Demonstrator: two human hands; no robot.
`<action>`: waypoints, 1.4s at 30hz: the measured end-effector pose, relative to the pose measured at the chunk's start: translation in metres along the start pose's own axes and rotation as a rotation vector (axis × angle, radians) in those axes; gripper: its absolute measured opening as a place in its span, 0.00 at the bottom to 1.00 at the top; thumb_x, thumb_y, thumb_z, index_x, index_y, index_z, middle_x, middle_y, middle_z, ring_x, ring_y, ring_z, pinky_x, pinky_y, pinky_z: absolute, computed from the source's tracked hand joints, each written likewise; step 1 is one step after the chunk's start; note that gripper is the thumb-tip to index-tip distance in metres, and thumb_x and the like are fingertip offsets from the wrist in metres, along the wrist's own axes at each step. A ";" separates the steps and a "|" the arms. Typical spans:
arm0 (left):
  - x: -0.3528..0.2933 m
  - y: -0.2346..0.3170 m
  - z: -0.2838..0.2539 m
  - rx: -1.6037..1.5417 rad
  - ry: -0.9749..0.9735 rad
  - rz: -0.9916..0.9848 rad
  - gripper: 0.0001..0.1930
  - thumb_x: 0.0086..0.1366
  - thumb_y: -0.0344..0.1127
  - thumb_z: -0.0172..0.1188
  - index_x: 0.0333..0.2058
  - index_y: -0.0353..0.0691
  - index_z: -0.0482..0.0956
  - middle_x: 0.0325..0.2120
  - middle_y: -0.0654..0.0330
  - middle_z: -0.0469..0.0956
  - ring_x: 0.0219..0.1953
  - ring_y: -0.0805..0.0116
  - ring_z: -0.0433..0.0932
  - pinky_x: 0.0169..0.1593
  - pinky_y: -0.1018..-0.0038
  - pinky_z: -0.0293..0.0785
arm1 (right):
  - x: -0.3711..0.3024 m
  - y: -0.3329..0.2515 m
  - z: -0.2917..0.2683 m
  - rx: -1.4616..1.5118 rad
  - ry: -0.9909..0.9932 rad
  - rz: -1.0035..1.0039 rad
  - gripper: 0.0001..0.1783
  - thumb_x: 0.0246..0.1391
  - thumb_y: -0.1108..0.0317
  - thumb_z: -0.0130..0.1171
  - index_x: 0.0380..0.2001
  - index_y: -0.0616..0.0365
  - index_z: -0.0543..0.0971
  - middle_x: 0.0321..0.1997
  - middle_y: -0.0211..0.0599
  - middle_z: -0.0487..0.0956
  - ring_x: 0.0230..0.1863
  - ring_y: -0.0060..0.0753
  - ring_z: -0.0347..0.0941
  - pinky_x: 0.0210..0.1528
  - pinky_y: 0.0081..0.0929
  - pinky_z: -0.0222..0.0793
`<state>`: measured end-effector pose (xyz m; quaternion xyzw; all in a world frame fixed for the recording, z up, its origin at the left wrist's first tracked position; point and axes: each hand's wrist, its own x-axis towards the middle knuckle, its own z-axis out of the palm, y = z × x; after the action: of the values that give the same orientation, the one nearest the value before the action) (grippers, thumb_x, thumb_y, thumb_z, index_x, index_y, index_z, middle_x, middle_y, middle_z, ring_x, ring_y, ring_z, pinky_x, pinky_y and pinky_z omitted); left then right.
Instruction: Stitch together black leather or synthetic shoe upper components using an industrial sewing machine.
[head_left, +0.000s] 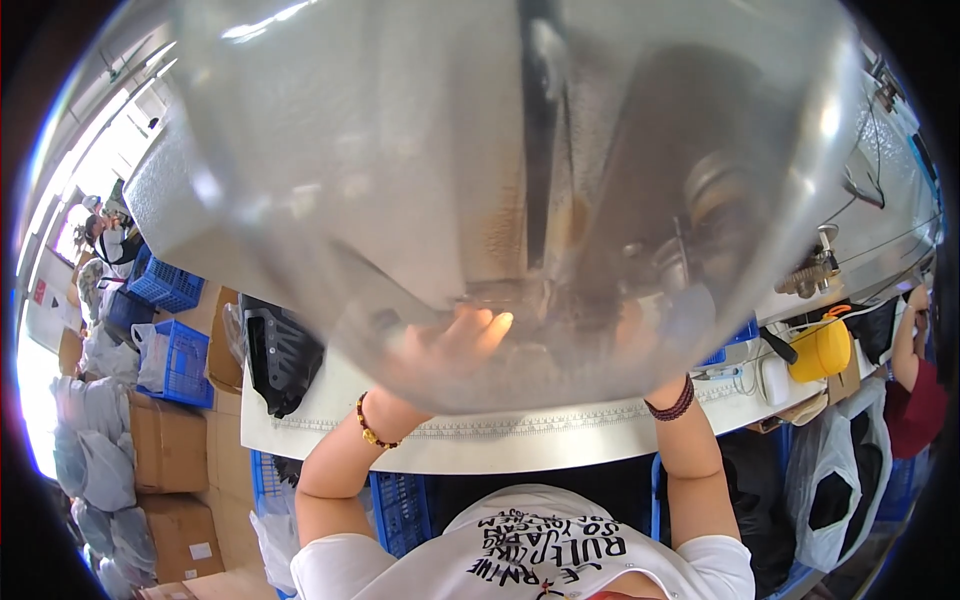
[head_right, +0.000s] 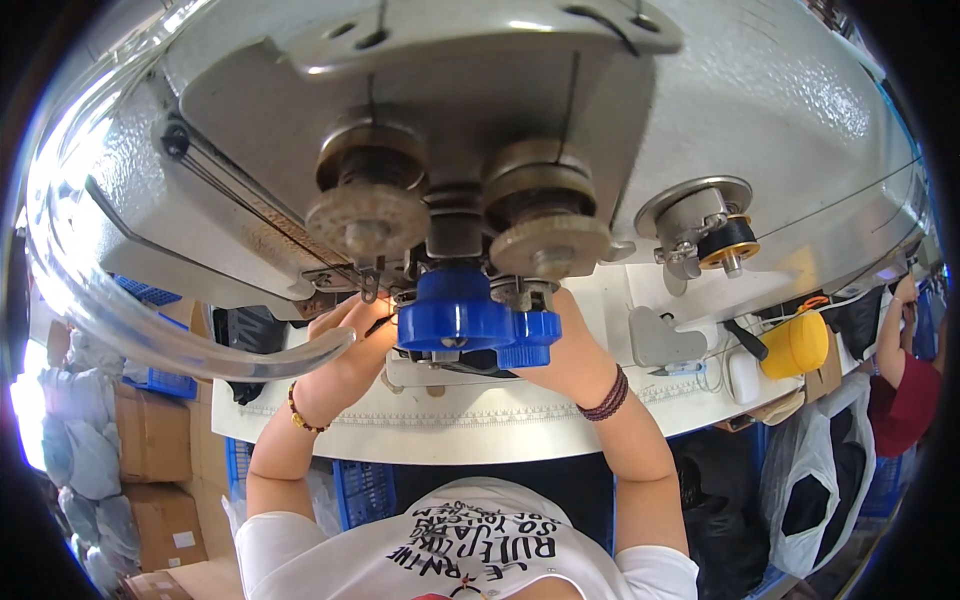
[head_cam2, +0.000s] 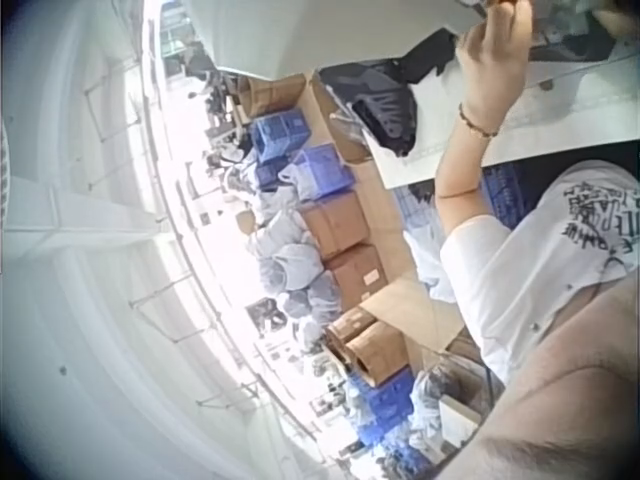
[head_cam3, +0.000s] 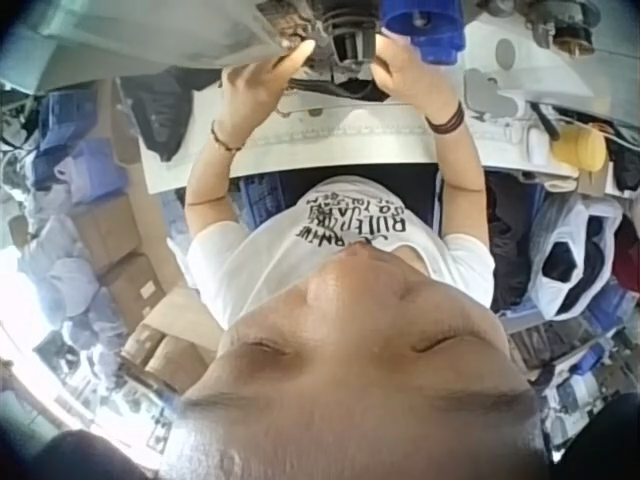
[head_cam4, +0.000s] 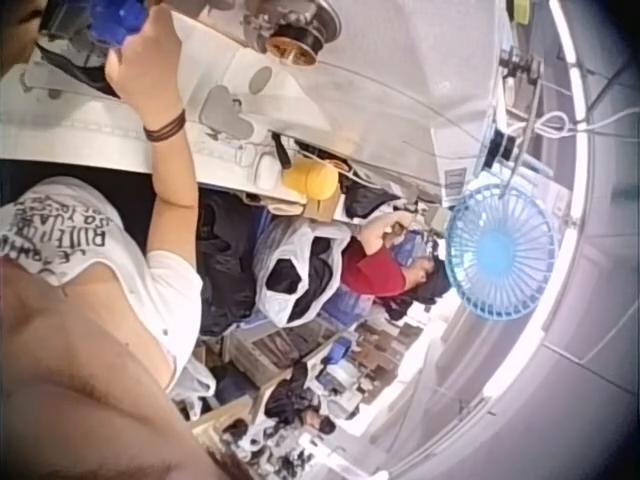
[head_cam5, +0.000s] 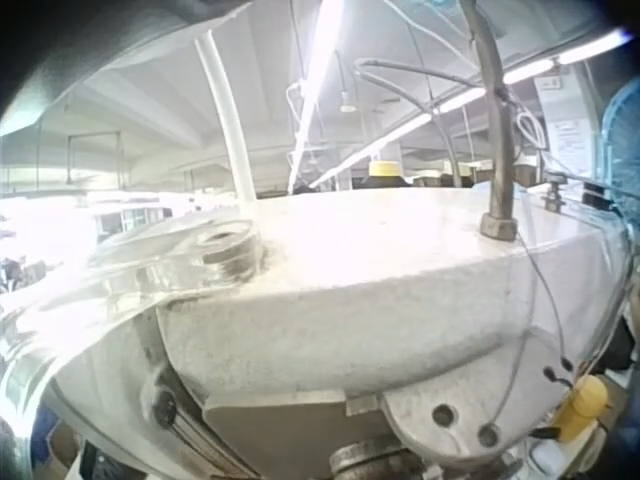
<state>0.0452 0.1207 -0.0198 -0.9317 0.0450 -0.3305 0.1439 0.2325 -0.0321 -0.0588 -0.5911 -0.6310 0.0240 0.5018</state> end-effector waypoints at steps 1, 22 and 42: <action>-0.001 -0.003 0.001 0.001 0.011 0.013 0.22 0.49 0.33 0.55 0.46 0.47 0.73 0.35 0.72 0.71 0.37 0.83 0.71 0.22 0.80 0.59 | -0.002 -0.001 0.001 -0.038 0.003 -0.014 0.11 0.38 0.71 0.60 0.30 0.57 0.78 0.28 0.39 0.79 0.31 0.43 0.75 0.38 0.33 0.71; 0.008 -0.004 -0.012 -0.299 -0.009 -0.195 0.08 0.46 0.25 0.59 0.28 0.40 0.78 0.29 0.60 0.75 0.33 0.62 0.75 0.35 0.70 0.70 | -0.003 -0.016 0.023 -0.044 0.130 -0.031 0.13 0.34 0.71 0.57 0.30 0.58 0.77 0.29 0.39 0.76 0.35 0.45 0.69 0.43 0.39 0.63; 0.007 0.035 0.005 -0.100 0.141 -0.167 0.08 0.31 0.23 0.57 0.15 0.35 0.69 0.28 0.53 0.71 0.23 0.62 0.68 0.24 0.70 0.66 | 0.002 -0.013 0.012 -0.094 0.127 -0.090 0.20 0.32 0.70 0.58 0.36 0.60 0.76 0.41 0.42 0.76 0.45 0.48 0.68 0.54 0.39 0.58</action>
<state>0.0541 0.0870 -0.0297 -0.9127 -0.0064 -0.4033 0.0659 0.2158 -0.0277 -0.0556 -0.5854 -0.6243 -0.0662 0.5131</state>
